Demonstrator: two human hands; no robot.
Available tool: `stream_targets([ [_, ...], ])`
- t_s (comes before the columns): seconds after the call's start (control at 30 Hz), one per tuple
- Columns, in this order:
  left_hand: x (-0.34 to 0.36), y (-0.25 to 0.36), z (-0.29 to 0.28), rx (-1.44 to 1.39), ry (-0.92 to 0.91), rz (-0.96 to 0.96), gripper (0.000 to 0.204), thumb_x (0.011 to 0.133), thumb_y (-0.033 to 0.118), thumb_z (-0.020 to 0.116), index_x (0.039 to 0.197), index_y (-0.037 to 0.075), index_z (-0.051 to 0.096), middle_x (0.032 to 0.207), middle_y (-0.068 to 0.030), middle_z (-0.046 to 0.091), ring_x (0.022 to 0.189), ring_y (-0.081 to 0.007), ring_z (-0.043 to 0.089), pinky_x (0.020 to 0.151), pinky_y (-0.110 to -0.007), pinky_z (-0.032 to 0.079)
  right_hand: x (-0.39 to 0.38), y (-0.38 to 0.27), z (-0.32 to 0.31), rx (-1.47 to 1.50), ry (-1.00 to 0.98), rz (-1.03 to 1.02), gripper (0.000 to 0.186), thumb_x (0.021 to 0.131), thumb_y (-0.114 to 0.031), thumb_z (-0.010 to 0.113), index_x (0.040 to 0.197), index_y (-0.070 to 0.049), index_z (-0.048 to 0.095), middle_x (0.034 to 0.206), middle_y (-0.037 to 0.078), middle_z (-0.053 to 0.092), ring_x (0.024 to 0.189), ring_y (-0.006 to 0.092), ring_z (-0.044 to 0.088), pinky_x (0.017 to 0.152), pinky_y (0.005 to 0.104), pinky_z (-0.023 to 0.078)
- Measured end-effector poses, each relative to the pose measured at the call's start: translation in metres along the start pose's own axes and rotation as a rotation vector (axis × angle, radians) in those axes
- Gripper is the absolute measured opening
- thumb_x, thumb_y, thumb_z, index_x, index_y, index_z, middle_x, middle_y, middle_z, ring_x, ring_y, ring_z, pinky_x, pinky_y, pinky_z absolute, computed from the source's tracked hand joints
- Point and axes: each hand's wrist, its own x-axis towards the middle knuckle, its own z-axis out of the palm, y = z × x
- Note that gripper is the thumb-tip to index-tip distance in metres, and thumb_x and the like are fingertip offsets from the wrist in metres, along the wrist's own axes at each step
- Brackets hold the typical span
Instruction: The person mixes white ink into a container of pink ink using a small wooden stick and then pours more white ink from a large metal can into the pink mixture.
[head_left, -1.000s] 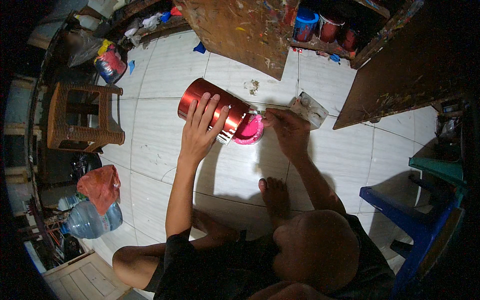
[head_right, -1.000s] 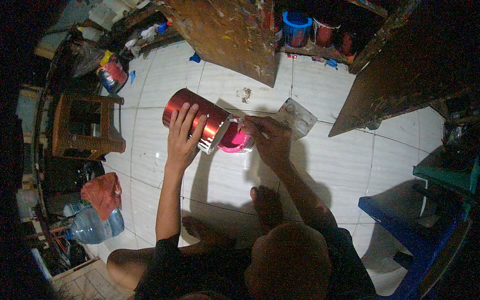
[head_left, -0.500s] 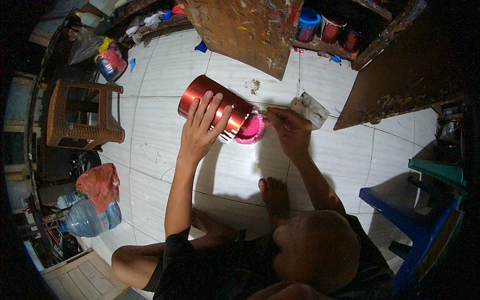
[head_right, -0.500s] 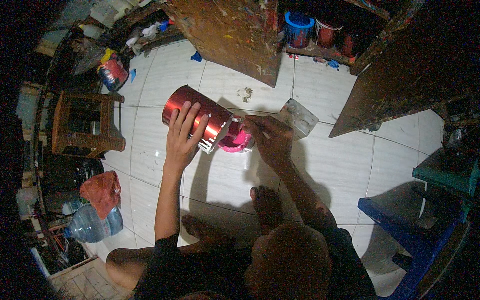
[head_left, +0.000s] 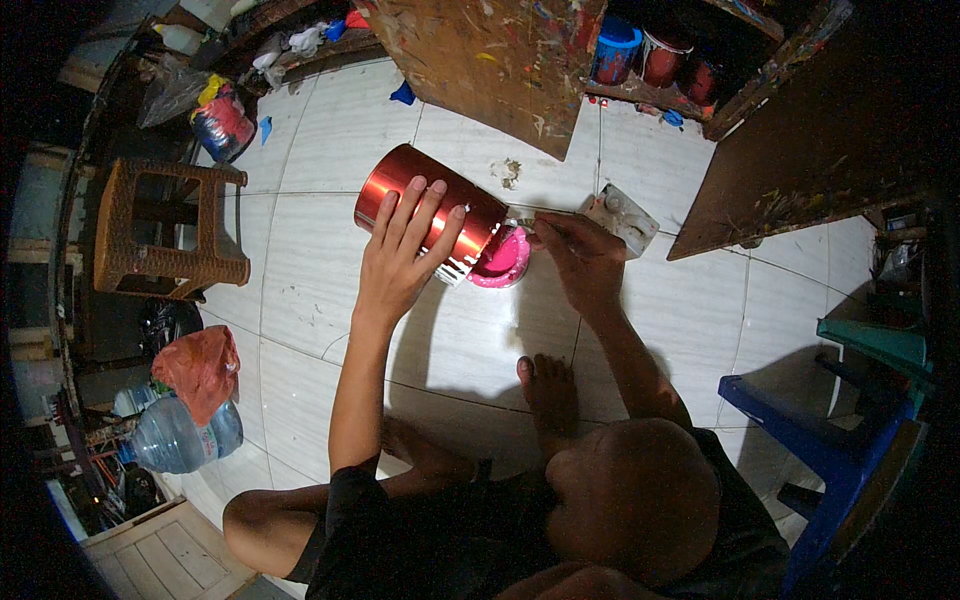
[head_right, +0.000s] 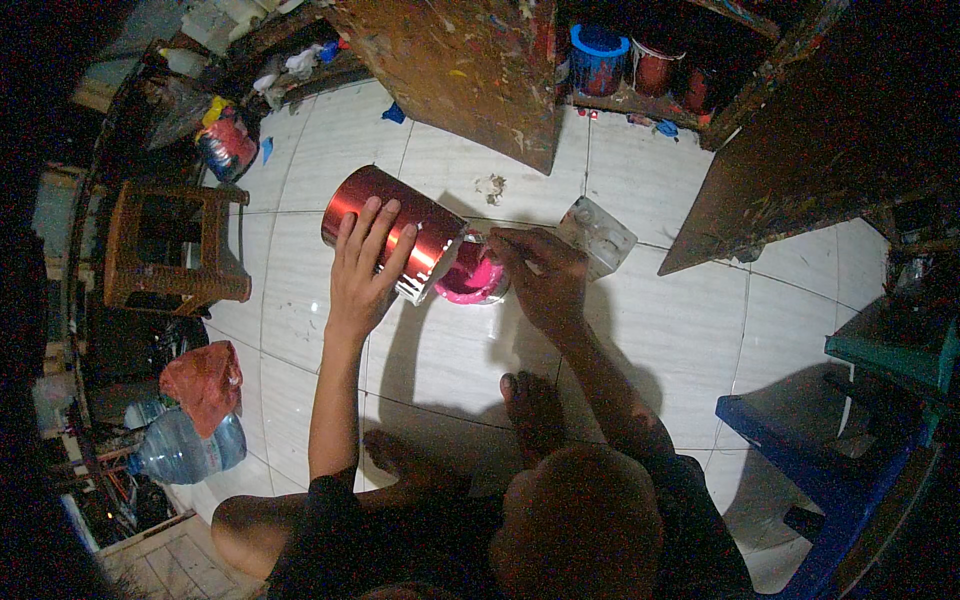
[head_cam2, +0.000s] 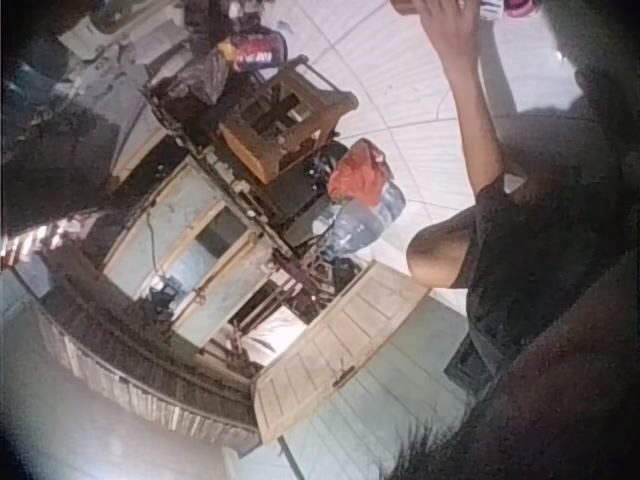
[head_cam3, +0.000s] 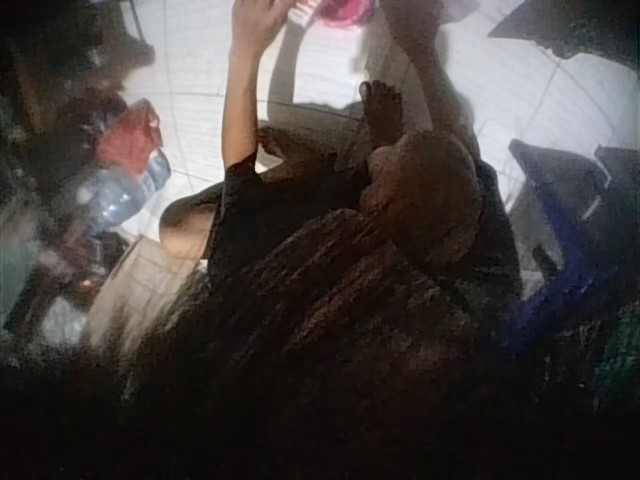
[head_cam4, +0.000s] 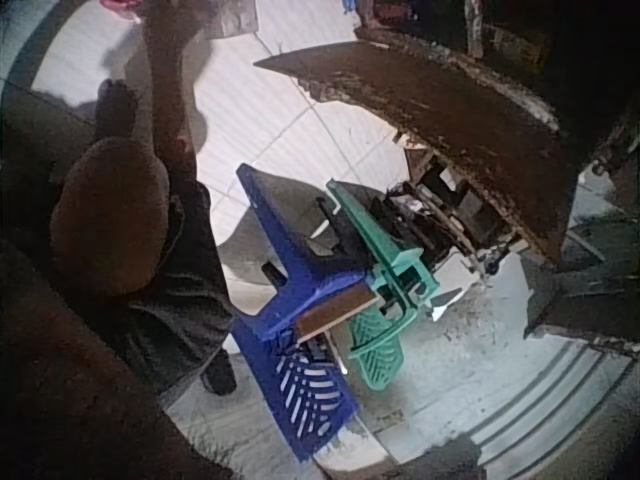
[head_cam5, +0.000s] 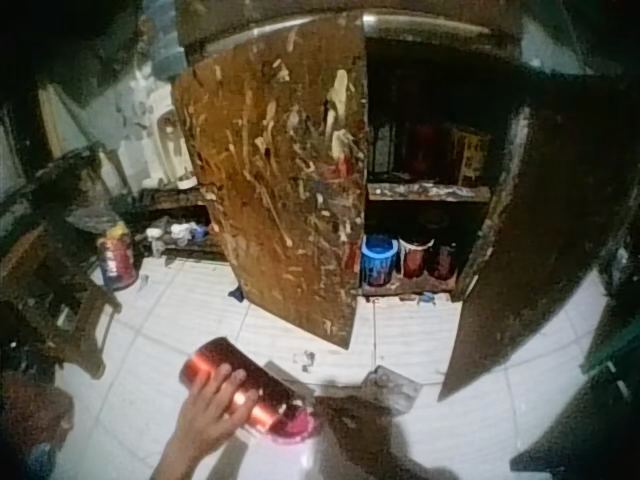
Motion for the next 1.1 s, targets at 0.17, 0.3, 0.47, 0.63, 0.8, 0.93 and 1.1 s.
stream_targets([
  [0.17, 0.003, 0.002, -0.004, -0.028, -0.007, -0.003, 0.053, 0.088, 0.007, 0.065, 0.140, 0.019, 0.059, 0.155, -0.0116, 0.050, 0.146, -0.0339, 0.044, 0.119, -0.054, 0.036, 0.002, -0.004, -0.002, -0.092, -0.003, -0.011, 0.018, 0.096, -0.013, 0.073, 0.108, 0.001, 0.076, 0.094, 0.012, 0.077, 0.084, 0.0172, 0.076, 0.077, 0.0302, 0.060],
  [0.3, 0.006, 0.000, -0.004, -0.041, 0.010, -0.033, 0.054, 0.087, 0.005, 0.065, 0.139, 0.020, 0.060, 0.155, -0.0116, 0.050, 0.146, -0.0334, 0.044, 0.118, -0.054, 0.036, 0.007, -0.004, 0.000, -0.026, -0.010, -0.031, 0.019, 0.096, -0.015, 0.074, 0.108, 0.000, 0.076, 0.093, 0.011, 0.078, 0.084, 0.0169, 0.076, 0.077, 0.0300, 0.060],
  [0.47, 0.003, 0.003, -0.009, -0.015, 0.001, -0.002, 0.053, 0.091, 0.010, 0.061, 0.142, 0.021, 0.057, 0.157, -0.0106, 0.048, 0.148, -0.0319, 0.042, 0.121, -0.051, 0.034, 0.003, 0.004, -0.005, -0.089, -0.038, -0.002, 0.020, 0.097, -0.009, 0.071, 0.112, 0.005, 0.073, 0.098, 0.014, 0.077, 0.086, 0.0194, 0.076, 0.081, 0.0306, 0.060],
  [0.63, 0.006, -0.001, -0.011, 0.014, 0.019, -0.016, 0.051, 0.092, 0.013, 0.060, 0.142, 0.021, 0.058, 0.158, -0.0101, 0.047, 0.148, -0.0317, 0.042, 0.122, -0.049, 0.034, 0.009, 0.000, 0.002, -0.090, 0.000, -0.080, 0.018, 0.096, -0.017, 0.073, 0.106, -0.001, 0.077, 0.093, 0.011, 0.078, 0.083, 0.0173, 0.076, 0.078, 0.0315, 0.060],
  [0.8, 0.005, 0.003, -0.017, -0.005, 0.005, -0.023, 0.051, 0.090, 0.008, 0.061, 0.141, 0.020, 0.059, 0.157, -0.0107, 0.048, 0.147, -0.0321, 0.043, 0.120, -0.051, 0.035, 0.006, -0.003, 0.002, -0.064, 0.002, -0.011, 0.019, 0.095, -0.017, 0.074, 0.106, -0.001, 0.077, 0.093, 0.011, 0.078, 0.083, 0.0180, 0.077, 0.078, 0.0320, 0.060],
  [0.93, 0.003, 0.005, -0.017, -0.035, 0.019, -0.030, 0.054, 0.087, 0.001, 0.064, 0.139, 0.017, 0.059, 0.154, -0.0115, 0.051, 0.146, -0.0330, 0.044, 0.118, -0.054, 0.036, 0.005, -0.006, -0.001, -0.066, -0.064, 0.021, 0.019, 0.098, -0.005, 0.070, 0.113, 0.007, 0.072, 0.100, 0.015, 0.076, 0.088, 0.0203, 0.076, 0.083, 0.0304, 0.061],
  [1.1, 0.009, 0.001, -0.017, -0.001, 0.051, -0.046, 0.056, 0.087, 0.001, 0.064, 0.140, 0.017, 0.058, 0.154, -0.0113, 0.051, 0.146, -0.0326, 0.045, 0.118, -0.053, 0.036, 0.015, -0.011, 0.006, -0.057, -0.030, 0.032, 0.019, 0.096, -0.016, 0.072, 0.108, -0.001, 0.077, 0.098, 0.013, 0.078, 0.089, 0.0185, 0.077, 0.081, 0.0310, 0.061],
])
